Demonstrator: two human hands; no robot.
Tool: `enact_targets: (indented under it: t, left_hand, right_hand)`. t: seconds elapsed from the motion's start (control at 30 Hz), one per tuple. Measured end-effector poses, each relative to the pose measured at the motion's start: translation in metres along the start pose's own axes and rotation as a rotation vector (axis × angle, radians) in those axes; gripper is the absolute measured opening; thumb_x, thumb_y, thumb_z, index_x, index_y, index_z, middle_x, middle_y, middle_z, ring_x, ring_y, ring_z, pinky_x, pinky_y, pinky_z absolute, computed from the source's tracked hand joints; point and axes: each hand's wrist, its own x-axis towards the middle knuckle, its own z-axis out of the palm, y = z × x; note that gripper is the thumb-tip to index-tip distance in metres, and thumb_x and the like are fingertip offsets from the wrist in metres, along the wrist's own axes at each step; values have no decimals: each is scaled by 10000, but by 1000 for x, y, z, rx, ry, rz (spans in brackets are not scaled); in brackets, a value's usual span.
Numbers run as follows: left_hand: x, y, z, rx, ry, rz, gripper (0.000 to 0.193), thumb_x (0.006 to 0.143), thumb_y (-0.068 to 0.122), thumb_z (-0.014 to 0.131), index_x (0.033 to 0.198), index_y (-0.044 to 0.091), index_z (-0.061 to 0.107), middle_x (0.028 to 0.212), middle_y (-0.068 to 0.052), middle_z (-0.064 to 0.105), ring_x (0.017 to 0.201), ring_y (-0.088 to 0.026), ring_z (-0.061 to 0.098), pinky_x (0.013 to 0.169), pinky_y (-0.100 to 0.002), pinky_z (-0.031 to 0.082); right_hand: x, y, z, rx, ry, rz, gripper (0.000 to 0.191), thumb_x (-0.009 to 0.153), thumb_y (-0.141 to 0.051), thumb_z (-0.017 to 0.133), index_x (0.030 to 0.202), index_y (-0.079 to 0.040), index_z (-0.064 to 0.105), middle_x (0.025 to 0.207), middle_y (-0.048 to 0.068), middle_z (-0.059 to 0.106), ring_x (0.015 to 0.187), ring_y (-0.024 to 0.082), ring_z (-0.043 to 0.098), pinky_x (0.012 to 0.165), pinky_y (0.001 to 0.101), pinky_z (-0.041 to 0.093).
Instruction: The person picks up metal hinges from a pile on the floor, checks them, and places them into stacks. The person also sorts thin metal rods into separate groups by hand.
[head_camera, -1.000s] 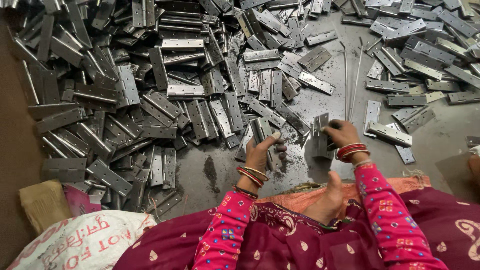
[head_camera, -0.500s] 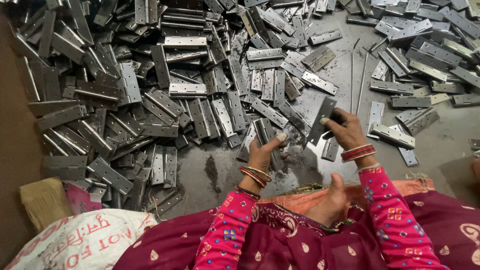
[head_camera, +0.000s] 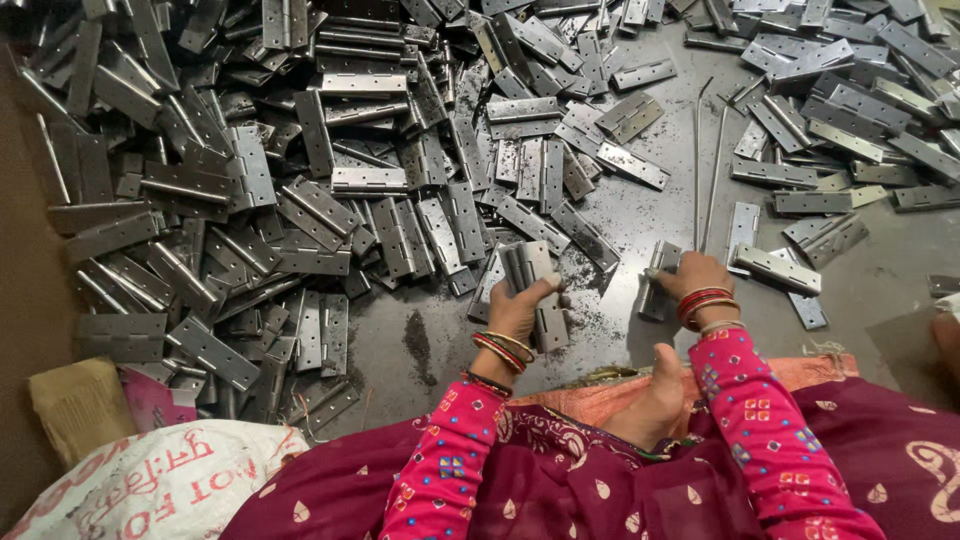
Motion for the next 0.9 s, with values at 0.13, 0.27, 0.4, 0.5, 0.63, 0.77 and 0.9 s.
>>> enact_targets:
  t: [0.13,0.27,0.4,0.5,0.63,0.77,0.9]
  left_hand:
    - [2,2,-4,29,137,79,367,743,127,851,1017,0,644,843,-132,737,664,-220,723,566,-358,598]
    - [9,-6,-6,44,99,171,324,733,133,852,980,2,689,837,-106,750,681,-199,730,586,-345,606]
    - [11,-11,-7,75,81,156,288,760,134,850,965,-7,706,839,-108,757,685,-193,736,595,-330,597]
    - [10,-13,-6,26,65,112,275,757,118,834,957,-1,687,816,-112,737,638,-204,725,542,-349,588]
    - [11,-13,-5,4,39,117,265,771,101,830,961,-9,682,822,-114,734,638,-200,724,533,-339,591]
    - [13,-14,-5,13,46,139,265,774,97,824,965,-16,680,814,-116,725,634,-208,725,527,-342,593]
    - [11,-11,-4,-30,41,122,259,785,93,800,984,-19,678,824,-131,729,633,-220,724,511,-350,587]
  right_hand:
    - [20,3,30,29,-22,37,622,782,-608,809,1077,-60,789,1061,217,773,1014,388,746,870,481,585]
    - [24,0,44,130,155,7,595,704,-453,859,1147,-78,726,1030,205,769,972,399,735,838,502,570]
    - [26,-2,41,127,74,26,637,716,-521,865,1120,-45,737,1026,217,772,975,390,742,843,479,574]
    - [26,-1,31,91,-32,72,670,703,-597,877,1067,-46,769,1039,221,769,998,386,740,867,470,565]
    - [25,-1,23,90,-80,39,658,701,-617,866,1009,-39,799,1016,209,787,980,373,756,869,459,568]
    - [19,-11,27,193,-20,-50,555,703,-537,862,983,-64,784,980,190,774,949,374,740,854,477,562]
    - [8,-21,18,161,91,-219,423,788,-444,817,1016,-93,756,959,178,747,907,386,712,790,493,556]
